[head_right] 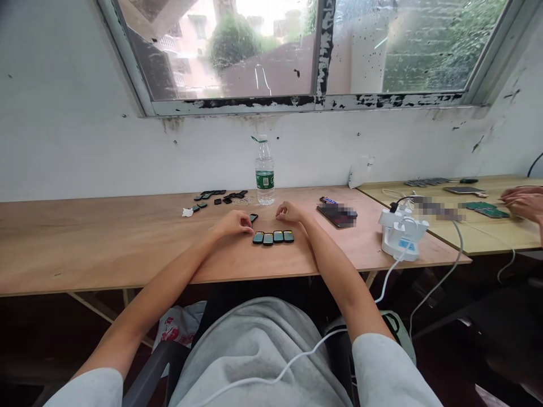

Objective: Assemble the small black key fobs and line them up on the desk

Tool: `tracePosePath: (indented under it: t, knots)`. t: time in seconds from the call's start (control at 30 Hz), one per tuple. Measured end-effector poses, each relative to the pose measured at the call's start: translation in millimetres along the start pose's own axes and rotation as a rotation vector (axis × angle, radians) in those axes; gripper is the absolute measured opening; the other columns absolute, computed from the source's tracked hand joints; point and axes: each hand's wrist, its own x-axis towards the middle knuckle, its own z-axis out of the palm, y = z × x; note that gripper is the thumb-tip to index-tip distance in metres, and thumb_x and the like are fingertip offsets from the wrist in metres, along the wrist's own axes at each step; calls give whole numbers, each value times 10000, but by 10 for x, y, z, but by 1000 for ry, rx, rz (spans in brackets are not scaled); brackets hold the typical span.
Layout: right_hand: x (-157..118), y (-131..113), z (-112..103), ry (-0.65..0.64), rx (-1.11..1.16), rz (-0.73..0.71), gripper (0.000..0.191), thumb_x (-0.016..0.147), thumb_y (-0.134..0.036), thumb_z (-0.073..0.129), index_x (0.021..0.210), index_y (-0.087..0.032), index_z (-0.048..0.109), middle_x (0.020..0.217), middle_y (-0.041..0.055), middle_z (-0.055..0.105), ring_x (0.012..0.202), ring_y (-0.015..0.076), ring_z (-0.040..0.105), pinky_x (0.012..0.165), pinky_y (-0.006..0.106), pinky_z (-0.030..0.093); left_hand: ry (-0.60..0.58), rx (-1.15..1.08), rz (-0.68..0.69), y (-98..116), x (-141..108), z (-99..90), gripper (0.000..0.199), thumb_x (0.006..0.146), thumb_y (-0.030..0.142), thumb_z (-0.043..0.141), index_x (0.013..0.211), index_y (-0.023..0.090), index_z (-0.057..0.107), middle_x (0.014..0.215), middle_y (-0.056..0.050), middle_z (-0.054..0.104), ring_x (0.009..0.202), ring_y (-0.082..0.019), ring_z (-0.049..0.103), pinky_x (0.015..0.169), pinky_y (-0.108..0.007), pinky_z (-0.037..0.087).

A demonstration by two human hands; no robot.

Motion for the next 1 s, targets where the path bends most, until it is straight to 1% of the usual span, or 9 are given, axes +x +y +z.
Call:
tracePosePath:
  t: [0.07, 0.13, 0.2, 0.27, 0.47, 0.6, 0.77, 0.9, 1.0]
  knots:
    - [2, 2, 1, 8, 0, -11, 90, 817, -225, 765, 854, -165, 821, 953, 81, 768, 857, 189, 645, 727, 240, 491, 44, -15, 44, -33, 4, -10, 353, 698, 502, 871, 839, 197, 763, 992, -69, 695, 903, -239, 649, 820, -341, 514]
    - [1, 3, -2, 6, 6, -14, 108, 843, -246, 746, 841, -165, 817, 926, 78, 771, 845, 187, 649, 723, 238, 494, 51, -52, 88, -76, -7, -34, 453, 714, 556, 849, 987, 212, 734, 1213, -86, 662, 1098, -279, 638, 984, -379, 512]
    - [-6, 2, -11, 2, 12, -11, 140, 872, -270, 727, 845, -163, 814, 912, 78, 774, 836, 188, 655, 708, 234, 495, -1, -86, 90, -127, -24, -55, 552, 734, 608, 816, 1117, 237, 675, 1406, -86, 599, 1265, -310, 579, 1099, -417, 470]
    - [-17, 1, -20, -4, 13, -9, 147, 878, -279, 726, 856, -162, 812, 917, 80, 777, 842, 192, 664, 701, 232, 501, -71, -104, 46, -175, -33, -60, 614, 736, 641, 796, 1174, 249, 619, 1512, -86, 548, 1327, -328, 541, 1117, -439, 466]
    - [-23, 26, -1, -51, 84, -39, 161, 831, -284, 794, 938, -164, 804, 1042, 99, 777, 946, 213, 696, 815, 268, 553, -199, -101, -10, -249, 28, -16, 589, 757, 658, 754, 1134, 244, 575, 1537, -100, 560, 1223, -317, 605, 1068, -440, 487]
    - [4, 71, 19, -101, 123, -58, 152, 807, -267, 814, 916, -162, 794, 1061, 97, 776, 969, 211, 703, 877, 291, 565, -187, -157, -20, -312, 50, -17, 545, 704, 634, 819, 1020, 241, 612, 1565, -103, 551, 1324, -331, 572, 1158, -448, 430]
    - [1, 108, 6, -95, 123, -54, 166, 809, -257, 822, 934, -150, 800, 1069, 104, 771, 982, 212, 705, 892, 287, 554, -180, -247, -54, -403, 13, -57, 567, 596, 624, 897, 927, 220, 677, 1585, -116, 537, 1411, -344, 535, 1208, -454, 401]
    - [-21, 106, 1, -68, 90, -29, 152, 832, -261, 813, 941, -156, 810, 1069, 94, 770, 958, 195, 696, 861, 265, 541, -192, -262, -48, -404, -29, -131, 553, 543, 584, 948, 916, 215, 774, 1572, -119, 552, 1432, -366, 515, 1216, -462, 398]
    - [-35, 87, -3, -55, 70, -33, 164, 856, -275, 801, 964, -153, 812, 1077, 96, 766, 963, 193, 690, 855, 261, 533, -203, -270, -30, -389, -54, -186, 596, 514, 605, 961, 953, 224, 831, 1615, -110, 501, 1460, -381, 481, 1198, -448, 427]
